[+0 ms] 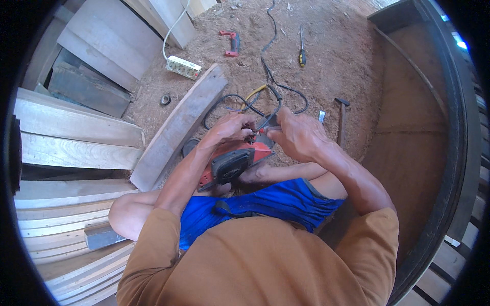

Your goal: The person repairs a power sander by adjusting its internal wiring with a screwdriver, picking up a handle cover, and fitting the cover onto the tool body by hand.

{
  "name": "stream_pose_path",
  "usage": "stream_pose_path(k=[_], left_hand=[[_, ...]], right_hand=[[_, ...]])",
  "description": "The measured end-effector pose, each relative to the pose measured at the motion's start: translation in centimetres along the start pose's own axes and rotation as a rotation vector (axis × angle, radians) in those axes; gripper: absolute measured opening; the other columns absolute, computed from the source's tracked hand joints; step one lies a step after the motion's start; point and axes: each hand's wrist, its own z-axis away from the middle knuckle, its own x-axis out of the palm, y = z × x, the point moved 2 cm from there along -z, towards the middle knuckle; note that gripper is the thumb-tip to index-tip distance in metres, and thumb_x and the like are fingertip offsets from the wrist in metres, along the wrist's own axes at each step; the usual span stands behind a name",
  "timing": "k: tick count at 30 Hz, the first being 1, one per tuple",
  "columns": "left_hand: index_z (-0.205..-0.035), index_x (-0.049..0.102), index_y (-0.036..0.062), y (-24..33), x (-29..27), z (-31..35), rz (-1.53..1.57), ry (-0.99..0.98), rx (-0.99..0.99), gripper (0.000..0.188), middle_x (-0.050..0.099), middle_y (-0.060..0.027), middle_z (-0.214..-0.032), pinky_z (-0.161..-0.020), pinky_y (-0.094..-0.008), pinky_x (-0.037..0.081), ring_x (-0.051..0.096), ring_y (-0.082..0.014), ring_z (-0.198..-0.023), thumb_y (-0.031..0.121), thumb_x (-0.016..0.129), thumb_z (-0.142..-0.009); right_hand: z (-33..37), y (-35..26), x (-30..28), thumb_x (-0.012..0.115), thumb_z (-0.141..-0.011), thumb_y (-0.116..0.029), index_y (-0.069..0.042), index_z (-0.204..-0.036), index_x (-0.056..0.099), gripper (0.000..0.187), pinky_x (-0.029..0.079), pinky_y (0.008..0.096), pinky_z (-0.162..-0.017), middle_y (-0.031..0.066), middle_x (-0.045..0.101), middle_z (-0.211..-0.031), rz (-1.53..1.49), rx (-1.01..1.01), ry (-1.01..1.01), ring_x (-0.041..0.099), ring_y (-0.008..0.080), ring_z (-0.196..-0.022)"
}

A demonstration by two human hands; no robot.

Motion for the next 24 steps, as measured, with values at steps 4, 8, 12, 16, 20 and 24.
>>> stream_pose_path(k=[4, 8, 12, 16, 20, 24], left_hand=[[-0.107, 0.075, 0.0092, -0.2, 0.1, -0.1, 0.018, 0.0, -0.006, 0.024, 0.079, -0.0132, -0.101, -0.09, -0.0452, 0.058, 0.075, -0.0329, -0.102, 0.015, 0.075, -0.084], [-0.106, 0.074, 0.0095, 0.2, 0.1, -0.3, -0.015, 0.038, 0.02, 0.023, 0.078, -0.0133, -0.1, -0.089, -0.0459, 0.058, 0.075, -0.033, -0.101, 0.014, 0.074, -0.084], [-0.105, 0.075, 0.0093, 0.1, 0.1, 0.0, 0.019, -0.004, -0.029, 0.023, 0.078, -0.0127, -0.101, -0.089, -0.0461, 0.058, 0.075, -0.0335, -0.102, 0.014, 0.073, -0.083], [-0.106, 0.075, 0.0097, -0.1, 0.5, -0.4, -0.014, 0.0, 0.003, 0.023, 0.079, -0.0122, -0.101, -0.089, -0.046, 0.058, 0.075, -0.0339, -0.101, 0.013, 0.073, -0.083], [-0.105, 0.075, 0.0098, 0.2, 0.2, 0.0, 0.024, 0.038, -0.009, 0.023, 0.079, -0.0124, -0.099, -0.089, -0.0459, 0.058, 0.075, -0.034, -0.099, 0.013, 0.072, -0.082], [-0.105, 0.075, 0.0098, 0.0, 0.2, -0.2, -0.002, 0.011, 0.017, 0.023, 0.079, -0.0125, -0.098, -0.087, -0.0464, 0.058, 0.075, -0.0346, -0.097, 0.013, 0.071, -0.082]], right_hand=[[1.0, -0.2, -0.3, 0.069, -0.091, -0.015, -0.005, -0.115, 0.063, 0.027, 0.053, 0.0529, -0.079, 0.022, 0.068, -0.099, 0.081, -0.364, 0.154, 0.067, 0.0455, -0.097], [0.4, -0.4, -0.5, 0.069, -0.091, -0.014, -0.005, -0.119, 0.063, 0.03, 0.053, 0.0538, -0.08, 0.0227, 0.07, -0.099, 0.192, -0.405, 0.009, 0.068, 0.0451, -0.097], [0.0, -1.2, -0.8, 0.069, -0.092, -0.016, -0.004, -0.121, 0.063, 0.031, 0.053, 0.0539, -0.081, 0.0246, 0.071, -0.098, 0.113, -0.139, -0.073, 0.07, 0.0437, -0.096], [-0.9, 0.6, 0.0, 0.069, -0.093, -0.016, -0.003, -0.117, 0.062, 0.029, 0.053, 0.0536, -0.08, 0.0274, 0.072, -0.097, -0.044, -0.073, -0.011, 0.071, 0.0428, -0.096], [0.9, -1.7, -0.9, 0.067, -0.093, -0.015, -0.002, -0.114, 0.063, 0.025, 0.054, 0.0528, -0.08, 0.0277, 0.071, -0.096, 0.245, -0.349, 0.092, 0.071, 0.0445, -0.096], [0.1, -2.1, -0.5, 0.064, -0.095, -0.017, 0.002, -0.117, 0.059, 0.029, 0.055, 0.0566, -0.084, 0.029, 0.073, -0.098, 0.318, -0.442, -0.09, 0.072, 0.0471, -0.097]])
